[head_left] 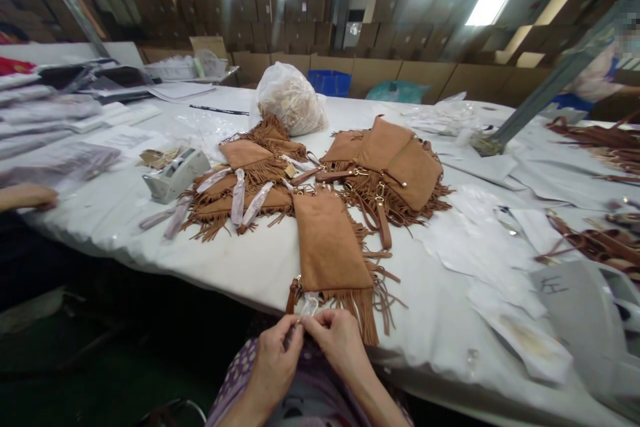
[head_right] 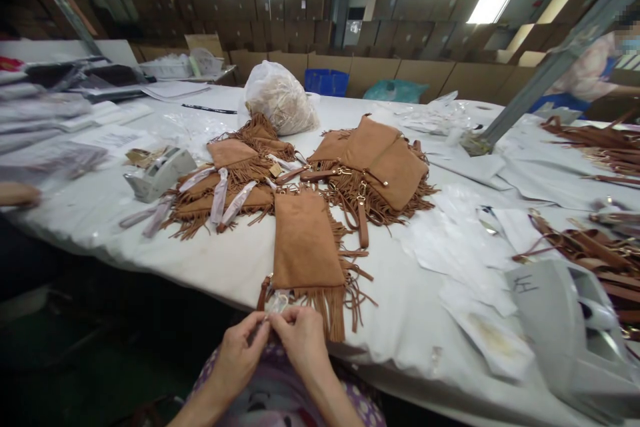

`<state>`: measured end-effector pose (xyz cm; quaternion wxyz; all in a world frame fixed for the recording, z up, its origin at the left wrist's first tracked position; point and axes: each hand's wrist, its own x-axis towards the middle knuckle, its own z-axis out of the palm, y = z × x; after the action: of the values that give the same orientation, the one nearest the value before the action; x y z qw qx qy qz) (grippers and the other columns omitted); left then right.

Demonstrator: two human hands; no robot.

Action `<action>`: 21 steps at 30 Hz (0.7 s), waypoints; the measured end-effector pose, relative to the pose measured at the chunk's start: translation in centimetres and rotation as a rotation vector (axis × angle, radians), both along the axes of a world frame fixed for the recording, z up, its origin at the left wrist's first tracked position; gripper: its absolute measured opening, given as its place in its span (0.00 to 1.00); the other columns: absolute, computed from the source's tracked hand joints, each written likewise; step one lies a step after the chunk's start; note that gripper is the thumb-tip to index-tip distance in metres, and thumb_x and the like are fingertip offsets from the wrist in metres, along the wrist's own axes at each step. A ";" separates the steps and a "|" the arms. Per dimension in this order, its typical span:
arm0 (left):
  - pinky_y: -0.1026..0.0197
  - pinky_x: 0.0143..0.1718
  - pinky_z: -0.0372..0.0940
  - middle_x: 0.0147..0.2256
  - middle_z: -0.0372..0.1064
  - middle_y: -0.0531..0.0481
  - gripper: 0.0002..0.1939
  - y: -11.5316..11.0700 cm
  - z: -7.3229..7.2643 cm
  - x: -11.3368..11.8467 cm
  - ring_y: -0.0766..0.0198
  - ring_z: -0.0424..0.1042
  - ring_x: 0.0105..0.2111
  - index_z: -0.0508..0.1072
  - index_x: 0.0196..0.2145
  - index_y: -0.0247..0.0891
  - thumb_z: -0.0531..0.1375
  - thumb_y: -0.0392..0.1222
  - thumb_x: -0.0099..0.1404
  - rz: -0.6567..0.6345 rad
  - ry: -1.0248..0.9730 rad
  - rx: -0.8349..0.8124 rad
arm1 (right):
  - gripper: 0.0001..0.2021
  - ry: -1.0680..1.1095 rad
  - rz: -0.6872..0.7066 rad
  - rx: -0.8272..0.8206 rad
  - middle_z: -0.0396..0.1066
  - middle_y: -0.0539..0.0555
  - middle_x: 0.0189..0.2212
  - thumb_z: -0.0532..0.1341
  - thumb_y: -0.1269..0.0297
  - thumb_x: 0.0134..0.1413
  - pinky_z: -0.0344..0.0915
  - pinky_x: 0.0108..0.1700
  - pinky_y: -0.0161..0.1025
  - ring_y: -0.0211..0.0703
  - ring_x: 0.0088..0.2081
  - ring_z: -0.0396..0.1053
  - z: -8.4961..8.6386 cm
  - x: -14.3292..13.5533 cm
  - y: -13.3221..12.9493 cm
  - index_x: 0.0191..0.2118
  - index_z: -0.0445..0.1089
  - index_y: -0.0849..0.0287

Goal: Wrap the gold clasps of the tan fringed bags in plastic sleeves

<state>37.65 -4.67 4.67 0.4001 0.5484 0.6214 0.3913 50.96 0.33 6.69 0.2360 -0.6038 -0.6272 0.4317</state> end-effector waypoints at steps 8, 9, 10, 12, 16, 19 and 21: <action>0.65 0.27 0.61 0.25 0.72 0.49 0.18 0.1 1.3 0.5 0.61 0.70 0.26 0.74 0.35 0.36 0.52 0.53 0.64 0.038 -0.105 -0.083 | 0.18 0.221 -0.088 -0.183 0.61 0.47 0.13 0.62 0.51 0.46 0.51 0.18 0.30 0.34 0.16 0.57 -1.1 0.6 -0.4 0.21 0.70 0.63; 0.66 0.26 0.61 0.24 0.71 0.49 0.19 0.1 1.3 0.5 0.62 0.69 0.24 0.74 0.34 0.35 0.53 0.54 0.63 0.054 -0.134 -0.096 | 0.18 0.296 -0.068 -0.231 0.60 0.46 0.12 0.62 0.50 0.46 0.50 0.18 0.30 0.33 0.15 0.56 -1.1 0.6 -0.4 0.21 0.69 0.62; 0.66 0.24 0.60 0.23 0.71 0.49 0.20 0.1 1.2 0.6 0.63 0.68 0.23 0.74 0.33 0.35 0.53 0.56 0.63 0.066 -0.164 -0.111 | 0.19 0.373 -0.049 -0.278 0.59 0.45 0.13 0.62 0.49 0.46 0.50 0.18 0.30 0.32 0.15 0.54 -1.1 0.5 -0.4 0.21 0.68 0.62; 0.67 0.20 0.58 0.22 0.70 0.50 0.21 0.1 0.9 0.6 0.64 0.66 0.19 0.73 0.33 0.35 0.54 0.57 0.62 0.088 -0.194 -0.142 | 0.20 0.475 -0.035 -0.341 0.58 0.44 0.13 0.62 0.48 0.46 0.49 0.17 0.30 0.31 0.14 0.53 -1.2 0.1 -0.4 0.21 0.66 0.61; 0.65 0.24 0.62 0.22 0.71 0.51 0.20 -0.1 0.4 0.3 0.62 0.69 0.21 0.68 0.44 0.36 0.56 0.53 0.61 0.191 -0.076 -0.090 | 0.20 0.413 -0.103 -0.250 0.55 0.45 0.12 0.61 0.50 0.45 0.45 0.17 0.31 0.30 0.15 0.50 -1.6 -0.7 -0.4 0.16 0.60 0.60; 0.61 0.39 0.66 0.36 0.76 0.45 0.19 -0.2 0.4 -0.2 0.56 0.75 0.36 0.70 0.48 0.40 0.57 0.50 0.61 0.148 0.007 0.015 | 0.19 0.336 -0.125 -0.157 0.55 0.45 0.13 0.61 0.52 0.45 0.45 0.19 0.31 0.31 0.17 0.50 -1.8 -0.9 -0.6 0.15 0.60 0.60; 0.61 0.42 0.66 0.39 0.76 0.44 0.16 -0.1 0.2 -0.3 0.54 0.74 0.40 0.75 0.41 0.42 0.58 0.52 0.60 0.100 -0.013 0.015 | 0.18 0.305 -0.113 -0.138 0.56 0.46 0.13 0.60 0.53 0.46 0.45 0.20 0.31 0.32 0.18 0.51 -1.9 -0.8 -0.8 0.16 0.61 0.61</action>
<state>37.31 -4.77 4.85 0.3801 0.5171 0.6424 0.4189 50.14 -0.46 4.81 0.3102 -0.5803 -0.5181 0.5464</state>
